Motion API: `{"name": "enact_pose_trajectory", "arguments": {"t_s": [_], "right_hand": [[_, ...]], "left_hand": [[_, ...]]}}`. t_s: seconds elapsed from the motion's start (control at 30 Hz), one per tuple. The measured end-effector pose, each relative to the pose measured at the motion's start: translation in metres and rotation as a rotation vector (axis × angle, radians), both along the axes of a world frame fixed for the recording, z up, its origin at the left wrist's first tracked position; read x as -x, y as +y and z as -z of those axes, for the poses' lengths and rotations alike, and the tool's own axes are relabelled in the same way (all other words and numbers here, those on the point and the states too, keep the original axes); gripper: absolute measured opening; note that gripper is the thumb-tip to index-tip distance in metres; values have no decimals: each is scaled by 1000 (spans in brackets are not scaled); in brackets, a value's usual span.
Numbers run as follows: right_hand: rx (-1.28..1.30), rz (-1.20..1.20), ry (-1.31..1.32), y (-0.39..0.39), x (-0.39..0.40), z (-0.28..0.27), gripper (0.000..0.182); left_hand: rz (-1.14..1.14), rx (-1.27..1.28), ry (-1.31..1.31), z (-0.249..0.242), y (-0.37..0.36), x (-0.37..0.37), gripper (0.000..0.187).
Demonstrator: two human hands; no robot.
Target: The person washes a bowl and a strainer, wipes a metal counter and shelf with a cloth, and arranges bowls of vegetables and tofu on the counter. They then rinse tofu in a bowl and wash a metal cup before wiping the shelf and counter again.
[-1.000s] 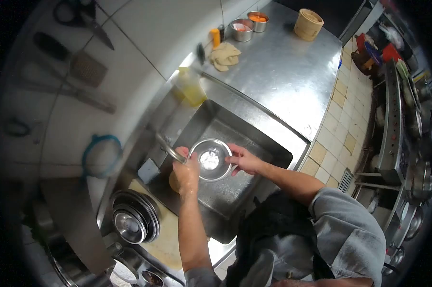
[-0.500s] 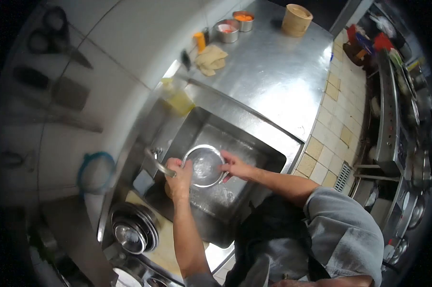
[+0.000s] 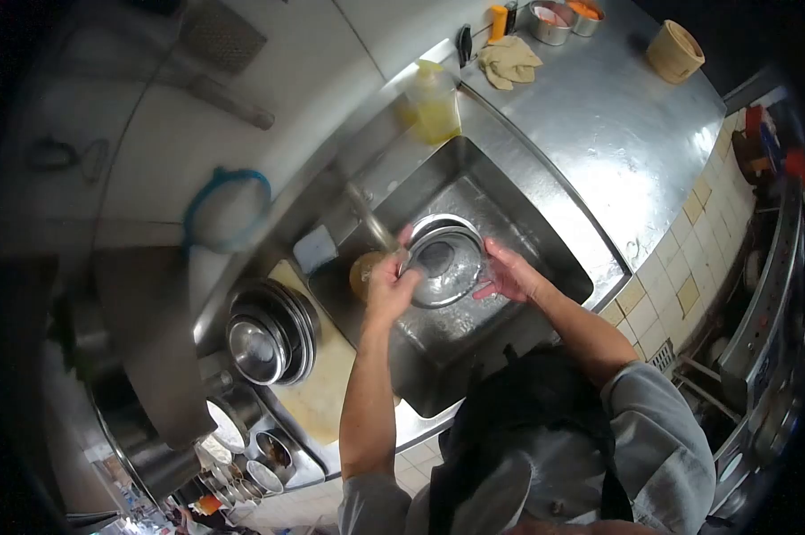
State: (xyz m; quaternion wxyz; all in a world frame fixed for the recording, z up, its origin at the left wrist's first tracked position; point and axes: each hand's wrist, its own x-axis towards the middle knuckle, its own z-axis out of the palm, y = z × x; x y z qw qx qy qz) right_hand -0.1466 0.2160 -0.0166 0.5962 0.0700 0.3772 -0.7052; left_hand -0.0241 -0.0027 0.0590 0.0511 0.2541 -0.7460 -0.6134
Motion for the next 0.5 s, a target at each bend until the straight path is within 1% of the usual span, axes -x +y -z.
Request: {"name": "enact_pose_trajectory", "arguments": {"t_s": [0.03, 0.07, 0.1, 0.13, 0.17, 0.2, 0.23, 0.27, 0.3, 0.33, 0.37, 0.4, 0.43, 0.47, 0.5], "right_hand": [[-38, 27, -15, -2, -1, -2, 55], [-38, 18, -16, -6, -4, 14, 55], [-88, 49, 74, -12, -7, 42, 54], [-138, 82, 164, -19, -9, 49, 52], [-137, 75, 164, -21, -11, 55, 52], [-122, 87, 265, -28, -13, 50, 47], [-106, 97, 365, -33, -14, 47, 42], [-156, 64, 454, -37, -10, 62, 37], [-154, 52, 454, -39, -6, 57, 37], [-146, 6, 531, -41, -1, 45, 35], [-136, -40, 609, -44, 2, 35, 33], [-174, -6, 717, -51, 3, 30, 28], [-169, -18, 720, -53, 9, 27, 28], [-143, -74, 1187, -52, 18, 24, 29], [-108, -130, 1651, -52, 24, 18, 30]], "left_hand": [[-31, -166, 13, 0, 0, -5, 47], [-94, -155, 97, 7, 2, -9, 30], [-101, -154, 98, 6, 4, -15, 30], [-90, -187, 52, 3, 6, -23, 17], [-79, -221, 4, 2, 9, -33, 10], [-30, -154, -129, 4, 7, -43, 9], [-39, -155, -130, 6, 10, -53, 9], [-16, -150, -41, 7, 17, -64, 10], [5, -143, 49, 3, 24, -71, 14], [12, -56, 163, 10, 24, -80, 22], [-2, -54, 163, 12, 27, -92, 22], [-172, -121, 126, 11, 32, -106, 22], [-340, -189, 90, 11, 36, -120, 22], [-437, -175, 63, 24, 35, -140, 24], [-448, -177, 65, 28, 38, -149, 24]]}}
